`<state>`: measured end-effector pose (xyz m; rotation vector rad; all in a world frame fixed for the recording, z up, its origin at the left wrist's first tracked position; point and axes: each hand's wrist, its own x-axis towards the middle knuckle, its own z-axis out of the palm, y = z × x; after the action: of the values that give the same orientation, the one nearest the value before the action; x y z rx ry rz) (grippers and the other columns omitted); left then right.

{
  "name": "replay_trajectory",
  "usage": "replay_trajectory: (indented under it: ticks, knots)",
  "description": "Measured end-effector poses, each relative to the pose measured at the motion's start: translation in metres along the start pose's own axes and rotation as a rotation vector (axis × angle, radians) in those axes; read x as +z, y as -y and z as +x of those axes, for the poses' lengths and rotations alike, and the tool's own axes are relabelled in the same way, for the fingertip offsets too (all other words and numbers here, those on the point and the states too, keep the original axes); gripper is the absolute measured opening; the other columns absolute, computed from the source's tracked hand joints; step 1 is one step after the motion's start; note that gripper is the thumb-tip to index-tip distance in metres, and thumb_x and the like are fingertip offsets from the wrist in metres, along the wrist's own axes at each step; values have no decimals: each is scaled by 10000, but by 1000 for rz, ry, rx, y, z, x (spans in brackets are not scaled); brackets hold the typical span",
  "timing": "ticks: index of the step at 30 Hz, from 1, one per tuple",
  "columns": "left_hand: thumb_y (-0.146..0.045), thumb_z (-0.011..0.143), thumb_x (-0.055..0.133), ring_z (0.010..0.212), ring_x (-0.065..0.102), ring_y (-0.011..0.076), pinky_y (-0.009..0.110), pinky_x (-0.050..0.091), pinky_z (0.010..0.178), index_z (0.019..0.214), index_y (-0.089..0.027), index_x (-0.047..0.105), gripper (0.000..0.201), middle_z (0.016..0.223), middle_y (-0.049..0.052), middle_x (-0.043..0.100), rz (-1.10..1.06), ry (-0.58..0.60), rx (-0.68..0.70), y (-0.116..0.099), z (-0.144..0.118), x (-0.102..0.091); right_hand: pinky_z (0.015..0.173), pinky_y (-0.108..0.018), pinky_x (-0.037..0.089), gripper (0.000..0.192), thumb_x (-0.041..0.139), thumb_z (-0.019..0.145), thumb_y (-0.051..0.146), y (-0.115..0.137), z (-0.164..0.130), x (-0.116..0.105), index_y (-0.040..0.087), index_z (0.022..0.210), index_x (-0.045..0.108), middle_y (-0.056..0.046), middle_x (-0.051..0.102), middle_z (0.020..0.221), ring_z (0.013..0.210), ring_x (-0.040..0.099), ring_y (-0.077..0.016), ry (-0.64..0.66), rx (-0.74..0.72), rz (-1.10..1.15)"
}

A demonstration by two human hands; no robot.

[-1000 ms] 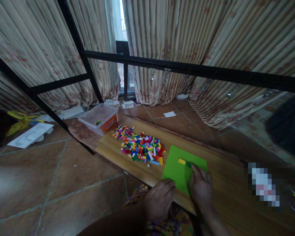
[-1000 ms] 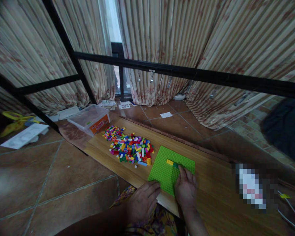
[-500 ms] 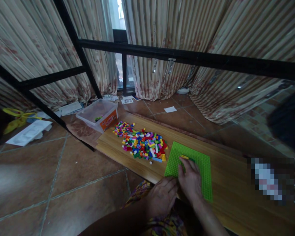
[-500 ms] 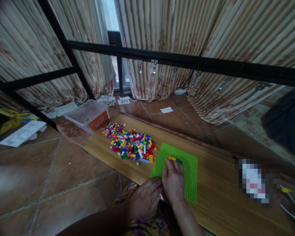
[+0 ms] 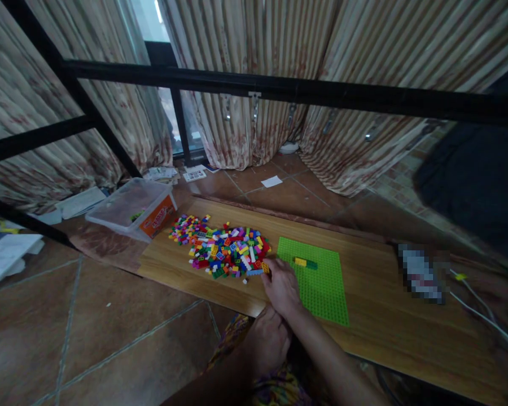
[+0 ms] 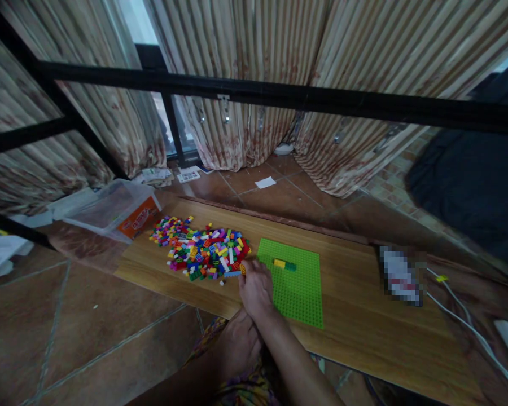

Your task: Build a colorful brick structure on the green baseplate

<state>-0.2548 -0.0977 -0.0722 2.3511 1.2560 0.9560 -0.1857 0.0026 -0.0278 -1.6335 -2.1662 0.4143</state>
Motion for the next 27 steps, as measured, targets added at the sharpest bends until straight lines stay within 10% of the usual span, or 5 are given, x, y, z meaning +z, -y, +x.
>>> replay_trajectory:
  ticks: [17, 27]
  knots:
    - [-142, 903, 442, 1214, 562, 283, 505, 522, 991, 1297, -108, 553, 411, 1248, 156, 647, 66, 74, 82, 2, 3, -4, 886, -329, 504, 349, 434, 904, 198, -13, -18, -3, 201, 1171, 659, -80, 689, 1059, 979, 631, -195, -208, 57, 374]
    - [-94, 916, 436, 1312, 482, 296, 470, 524, 1026, 1321, -60, 504, 412, 1332, 182, 570, 157, 135, 53, -1, 5, -11, 602, -319, 518, 493, 424, 889, 452, -98, -51, -26, 122, 1189, 634, -85, 711, 791, 652, 651, -205, -384, 533, 632]
